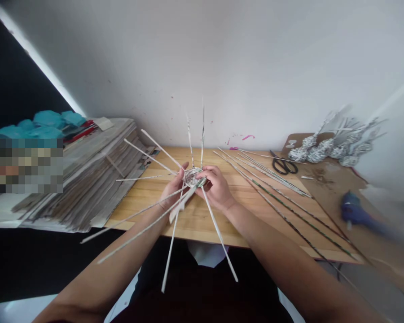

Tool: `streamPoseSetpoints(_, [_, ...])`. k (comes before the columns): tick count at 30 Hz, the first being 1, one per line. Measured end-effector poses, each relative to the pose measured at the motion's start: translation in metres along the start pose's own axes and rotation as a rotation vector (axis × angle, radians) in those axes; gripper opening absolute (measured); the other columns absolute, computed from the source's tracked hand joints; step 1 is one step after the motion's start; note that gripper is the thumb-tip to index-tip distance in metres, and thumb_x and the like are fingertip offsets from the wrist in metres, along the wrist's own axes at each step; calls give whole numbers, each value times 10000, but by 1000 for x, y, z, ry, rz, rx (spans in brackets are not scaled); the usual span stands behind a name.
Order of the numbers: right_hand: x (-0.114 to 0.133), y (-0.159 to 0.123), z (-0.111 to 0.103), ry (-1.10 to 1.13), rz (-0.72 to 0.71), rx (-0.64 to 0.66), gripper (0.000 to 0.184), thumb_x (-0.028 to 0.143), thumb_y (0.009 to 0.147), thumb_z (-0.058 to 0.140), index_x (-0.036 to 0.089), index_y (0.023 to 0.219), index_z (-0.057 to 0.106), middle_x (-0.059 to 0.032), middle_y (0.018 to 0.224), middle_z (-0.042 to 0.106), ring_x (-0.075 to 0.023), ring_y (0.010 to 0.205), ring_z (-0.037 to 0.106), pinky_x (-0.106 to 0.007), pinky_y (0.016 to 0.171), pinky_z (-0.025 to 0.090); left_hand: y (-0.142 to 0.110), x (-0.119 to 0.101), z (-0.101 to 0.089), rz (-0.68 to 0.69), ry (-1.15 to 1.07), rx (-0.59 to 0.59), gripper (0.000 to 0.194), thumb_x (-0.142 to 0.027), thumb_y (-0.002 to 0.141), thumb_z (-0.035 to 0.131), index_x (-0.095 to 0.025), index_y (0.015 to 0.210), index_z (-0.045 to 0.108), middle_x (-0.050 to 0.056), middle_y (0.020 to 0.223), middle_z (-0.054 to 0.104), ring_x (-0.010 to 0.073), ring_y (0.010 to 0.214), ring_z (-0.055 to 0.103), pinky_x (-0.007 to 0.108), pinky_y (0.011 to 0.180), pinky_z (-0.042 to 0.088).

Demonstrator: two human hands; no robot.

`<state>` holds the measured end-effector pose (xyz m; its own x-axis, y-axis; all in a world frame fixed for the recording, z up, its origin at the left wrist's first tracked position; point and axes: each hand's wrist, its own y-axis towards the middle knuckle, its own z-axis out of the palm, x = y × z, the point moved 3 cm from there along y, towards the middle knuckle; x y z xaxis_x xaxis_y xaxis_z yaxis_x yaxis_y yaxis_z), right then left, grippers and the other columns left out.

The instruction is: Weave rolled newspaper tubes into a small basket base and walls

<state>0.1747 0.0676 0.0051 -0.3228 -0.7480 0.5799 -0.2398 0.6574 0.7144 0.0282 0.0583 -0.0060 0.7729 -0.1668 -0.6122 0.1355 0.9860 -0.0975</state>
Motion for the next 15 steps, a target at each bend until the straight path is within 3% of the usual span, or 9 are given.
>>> streamPoseSetpoints(3, [-8,-3,-2,75,80,-8,320,354,675,865,235,925,705,-89,1091,596,-243,1032,632,-413,921,522,-1,-3,-1,95,51,-26,551,-459,842,719,-310,1335,523,29,928,708,196,818,700,382,824,569])
streamPoseSetpoints(7, [-17,-5,-1,209,232,5,354,391,654,872,222,917,706,-105,1146,607,-261,1101,629,-403,915,527,0,-8,-5,211,127,-79,539,-545,797,733,-267,1240,602,58,986,707,204,864,700,362,786,571])
streamPoseSetpoints(10, [-18,-6,-1,250,293,15,367,389,631,881,219,902,701,-100,1157,618,-262,1124,627,-403,944,514,1,-8,-9,273,179,-128,498,-526,780,759,-231,1165,643,52,971,704,187,837,699,335,742,566])
streamPoseSetpoints(15, [-16,-6,-3,268,336,21,368,371,652,862,208,938,696,-107,1187,626,-240,1039,657,-365,858,546,-1,-10,-11,364,197,-184,384,-399,712,847,-235,954,597,-12,848,699,154,769,694,290,692,547])
